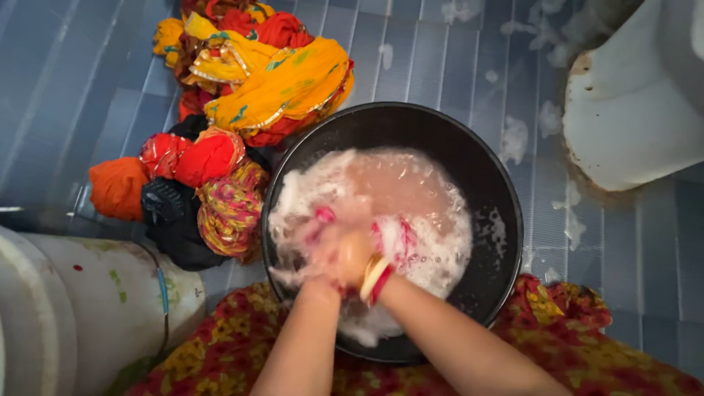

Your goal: The person washes a red piece of clothing in a basin of soapy water by hand, scrubbing and rinsing the fabric repeatedly.

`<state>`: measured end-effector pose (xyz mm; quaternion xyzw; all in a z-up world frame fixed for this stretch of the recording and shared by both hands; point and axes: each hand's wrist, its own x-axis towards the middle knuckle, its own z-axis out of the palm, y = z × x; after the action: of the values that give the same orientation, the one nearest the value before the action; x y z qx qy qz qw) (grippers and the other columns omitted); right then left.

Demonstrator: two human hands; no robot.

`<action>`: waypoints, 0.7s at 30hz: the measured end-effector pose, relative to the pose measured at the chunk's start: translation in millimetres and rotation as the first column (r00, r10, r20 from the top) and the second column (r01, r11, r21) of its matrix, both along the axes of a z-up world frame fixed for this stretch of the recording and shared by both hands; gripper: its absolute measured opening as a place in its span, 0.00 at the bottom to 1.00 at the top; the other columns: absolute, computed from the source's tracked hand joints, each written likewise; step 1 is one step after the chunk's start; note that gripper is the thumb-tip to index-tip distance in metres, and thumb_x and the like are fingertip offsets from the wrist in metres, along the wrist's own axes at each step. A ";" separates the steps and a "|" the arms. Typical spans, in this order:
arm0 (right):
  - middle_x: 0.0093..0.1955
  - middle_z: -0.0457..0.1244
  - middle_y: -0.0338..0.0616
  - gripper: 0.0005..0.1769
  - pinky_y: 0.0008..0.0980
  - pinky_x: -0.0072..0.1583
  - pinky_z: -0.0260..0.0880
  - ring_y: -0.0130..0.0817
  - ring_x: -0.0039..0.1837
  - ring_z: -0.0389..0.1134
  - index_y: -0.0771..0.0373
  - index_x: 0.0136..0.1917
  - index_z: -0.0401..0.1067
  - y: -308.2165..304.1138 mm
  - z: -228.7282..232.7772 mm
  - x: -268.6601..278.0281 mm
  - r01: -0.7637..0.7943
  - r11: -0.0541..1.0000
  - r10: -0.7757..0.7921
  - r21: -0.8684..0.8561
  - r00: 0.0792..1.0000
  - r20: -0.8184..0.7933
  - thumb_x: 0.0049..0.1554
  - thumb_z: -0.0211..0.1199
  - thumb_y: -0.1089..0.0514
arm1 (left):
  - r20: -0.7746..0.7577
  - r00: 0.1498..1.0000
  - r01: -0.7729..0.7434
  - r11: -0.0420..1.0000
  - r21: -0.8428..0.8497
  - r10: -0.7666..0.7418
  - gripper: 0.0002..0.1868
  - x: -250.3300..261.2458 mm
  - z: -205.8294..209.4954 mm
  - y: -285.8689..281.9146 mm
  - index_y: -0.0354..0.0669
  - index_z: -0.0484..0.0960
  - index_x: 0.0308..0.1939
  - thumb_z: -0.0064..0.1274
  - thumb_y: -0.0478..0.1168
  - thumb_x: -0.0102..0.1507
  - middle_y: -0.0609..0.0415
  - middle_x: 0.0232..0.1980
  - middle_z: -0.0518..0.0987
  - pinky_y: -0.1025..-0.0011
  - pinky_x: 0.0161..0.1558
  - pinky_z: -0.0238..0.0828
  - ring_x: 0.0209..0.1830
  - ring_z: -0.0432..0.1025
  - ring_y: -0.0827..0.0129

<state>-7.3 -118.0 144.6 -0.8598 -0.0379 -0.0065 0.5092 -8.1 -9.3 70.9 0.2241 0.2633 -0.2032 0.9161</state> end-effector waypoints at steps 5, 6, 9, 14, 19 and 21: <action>0.35 0.70 0.49 0.15 0.39 0.44 0.74 0.44 0.39 0.74 0.57 0.37 0.81 -24.8 26.6 35.0 0.364 0.924 -0.381 -0.117 0.853 -0.356 0.56 0.61 0.46 | 0.045 0.998 0.044 0.999 0.025 -0.045 0.12 11.5 69.1 -50.4 0.45 0.83 0.42 0.49 0.46 0.62 0.51 0.42 0.83 0.64 0.45 0.77 0.42 0.77 0.62; 0.36 0.71 0.47 0.13 0.36 0.45 0.75 0.41 0.40 0.75 0.57 0.36 0.82 -23.0 32.5 33.3 0.303 0.953 -0.291 0.008 0.923 -0.250 0.52 0.64 0.49 | -0.022 0.994 0.103 0.994 -0.035 -0.104 0.15 16.8 73.8 -59.4 0.46 0.84 0.40 0.45 0.49 0.61 0.52 0.40 0.84 0.67 0.43 0.77 0.40 0.78 0.64; 0.34 0.70 0.50 0.10 0.37 0.46 0.73 0.41 0.39 0.73 0.63 0.32 0.79 5.7 40.1 11.5 -0.011 0.998 0.019 -0.060 0.989 0.147 0.50 0.68 0.55 | 0.091 0.996 0.028 0.988 -0.153 -0.014 0.15 20.7 59.4 -36.7 0.45 0.84 0.42 0.48 0.48 0.60 0.52 0.41 0.84 0.67 0.44 0.76 0.40 0.78 0.65; 0.38 0.72 0.47 0.07 0.37 0.44 0.74 0.40 0.39 0.74 0.58 0.36 0.81 -43.7 2.6 46.0 0.247 0.968 -0.246 0.028 0.968 -0.041 0.46 0.67 0.54 | 0.036 0.950 0.288 0.914 0.286 -0.310 0.17 48.8 26.8 -42.4 0.43 0.83 0.46 0.54 0.46 0.57 0.53 0.42 0.84 0.67 0.46 0.76 0.41 0.78 0.66; 0.50 0.68 0.55 0.20 0.40 0.56 0.73 0.47 0.53 0.71 0.62 0.56 0.69 -150.0 -19.4 58.6 0.389 0.914 -0.399 0.111 0.913 0.084 0.52 0.69 0.56 | -0.016 0.941 0.088 0.198 0.976 -0.339 0.23 40.5 21.9 -12.3 0.40 0.81 0.51 0.61 0.44 0.54 0.54 0.43 0.85 0.68 0.47 0.75 0.42 0.79 0.68; 0.60 0.64 0.63 0.32 0.48 0.61 0.67 0.59 0.61 0.65 0.63 0.66 0.68 -147.5 -7.8 35.7 0.353 0.881 -0.253 -0.314 0.914 0.317 0.46 0.64 0.60 | -0.004 0.963 0.026 0.079 0.997 -0.269 0.24 22.9 11.1 8.5 0.39 0.81 0.52 0.62 0.44 0.53 0.54 0.44 0.85 0.68 0.48 0.75 0.42 0.79 0.68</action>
<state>28.4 -265.5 136.8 -0.9254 0.0294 -0.1954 0.3233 14.9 -0.8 82.0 0.8232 0.2225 -0.0440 0.5204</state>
